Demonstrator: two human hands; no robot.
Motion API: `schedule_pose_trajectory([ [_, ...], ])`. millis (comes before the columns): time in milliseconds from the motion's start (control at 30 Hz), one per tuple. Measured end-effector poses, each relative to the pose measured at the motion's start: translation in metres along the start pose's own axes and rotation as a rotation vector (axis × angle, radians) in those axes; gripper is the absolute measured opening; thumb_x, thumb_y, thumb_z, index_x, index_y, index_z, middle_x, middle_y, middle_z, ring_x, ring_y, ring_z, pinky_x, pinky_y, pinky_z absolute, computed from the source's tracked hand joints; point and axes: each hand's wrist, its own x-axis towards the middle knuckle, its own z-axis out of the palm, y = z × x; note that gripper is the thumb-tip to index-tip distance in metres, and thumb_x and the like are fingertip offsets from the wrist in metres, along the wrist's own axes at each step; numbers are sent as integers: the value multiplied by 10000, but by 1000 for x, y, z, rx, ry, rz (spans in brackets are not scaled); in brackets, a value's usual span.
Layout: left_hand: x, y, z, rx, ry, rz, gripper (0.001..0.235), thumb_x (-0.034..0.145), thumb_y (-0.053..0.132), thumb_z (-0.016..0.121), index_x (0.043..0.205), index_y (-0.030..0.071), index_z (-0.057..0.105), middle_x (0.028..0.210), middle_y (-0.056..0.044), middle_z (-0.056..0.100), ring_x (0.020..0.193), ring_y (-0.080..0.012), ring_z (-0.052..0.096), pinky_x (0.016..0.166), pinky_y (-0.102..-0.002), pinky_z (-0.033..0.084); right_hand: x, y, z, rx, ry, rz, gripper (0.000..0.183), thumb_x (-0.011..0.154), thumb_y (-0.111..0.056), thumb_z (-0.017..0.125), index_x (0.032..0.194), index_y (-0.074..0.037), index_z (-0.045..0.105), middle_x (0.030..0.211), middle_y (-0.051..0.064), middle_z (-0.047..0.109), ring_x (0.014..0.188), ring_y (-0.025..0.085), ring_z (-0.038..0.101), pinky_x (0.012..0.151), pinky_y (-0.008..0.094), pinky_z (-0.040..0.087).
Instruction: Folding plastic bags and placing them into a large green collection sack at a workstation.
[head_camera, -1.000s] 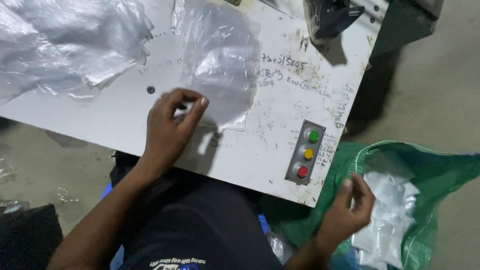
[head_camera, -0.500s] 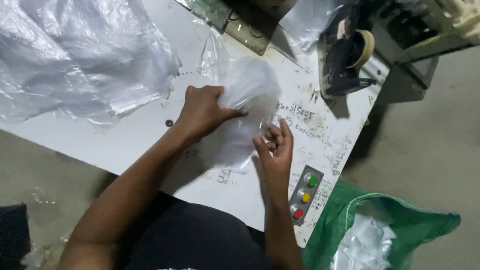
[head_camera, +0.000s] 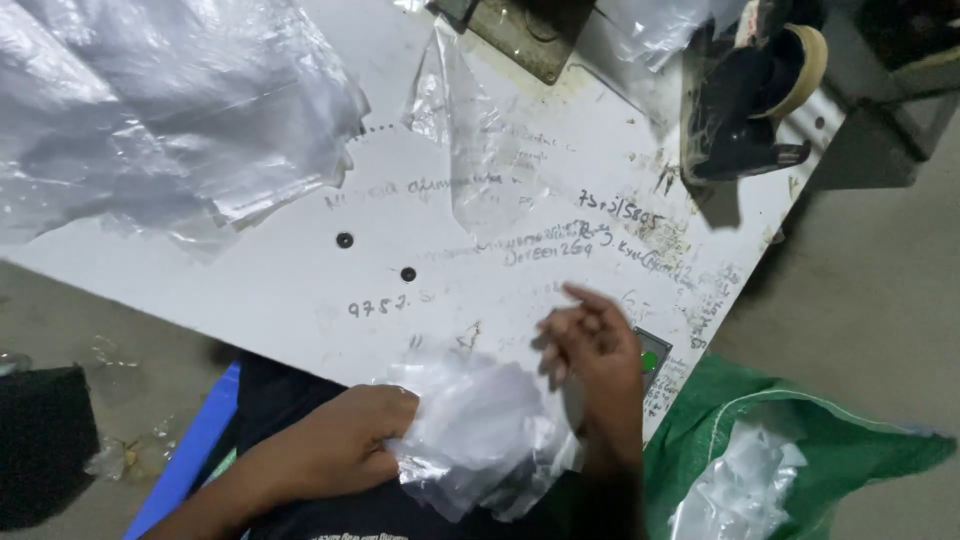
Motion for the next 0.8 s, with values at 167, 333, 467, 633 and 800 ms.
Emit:
schedule_pose_trajectory([
  [167, 0, 18, -5, -41, -62, 15, 81, 806, 79, 554, 749, 115, 509, 762, -64, 585, 710, -286, 589, 690, -400, 451, 65, -51, 64, -158, 185, -643, 666, 911, -293, 763, 1456, -88, 442, 1268, 92, 565, 757, 59, 493, 942, 266, 558],
  [333, -11, 27, -15, -60, 21, 167, 68, 754, 41, 538, 786, 100, 528, 789, -75, 594, 738, -295, 600, 718, -394, 468, 66, -51, 99, -755, 66, -725, 125, 1021, -166, 556, 1013, -87, 652, 899, 40, 680, 760, 174, 623, 635, 331, 480],
  [467, -14, 24, -19, -133, 121, 206, 98, 864, 36, 558, 799, 109, 552, 824, -73, 596, 773, -284, 612, 733, -376, 472, 52, -34, 92, -622, 51, -533, 126, 976, -181, 586, 1037, -154, 693, 989, 11, 749, 908, 177, 693, 790, 327, 529],
  [633, -6, 33, -21, -161, 17, 267, 92, 930, 30, 515, 907, 80, 588, 893, -97, 645, 829, -314, 621, 782, -403, 486, 85, -67, 111, -560, 249, -672, 625, 928, -379, 758, 1376, -107, 419, 1280, 120, 558, 1073, 235, 605, 841, 368, 572],
  [800, -11, 39, -29, -84, 34, 301, 90, 883, 10, 516, 847, 87, 547, 859, -88, 623, 811, -327, 605, 790, -417, 475, 83, -67, 117, -739, 15, -799, 131, 1030, -133, 488, 1028, -76, 606, 908, 95, 667, 754, 244, 629, 654, 401, 455],
])
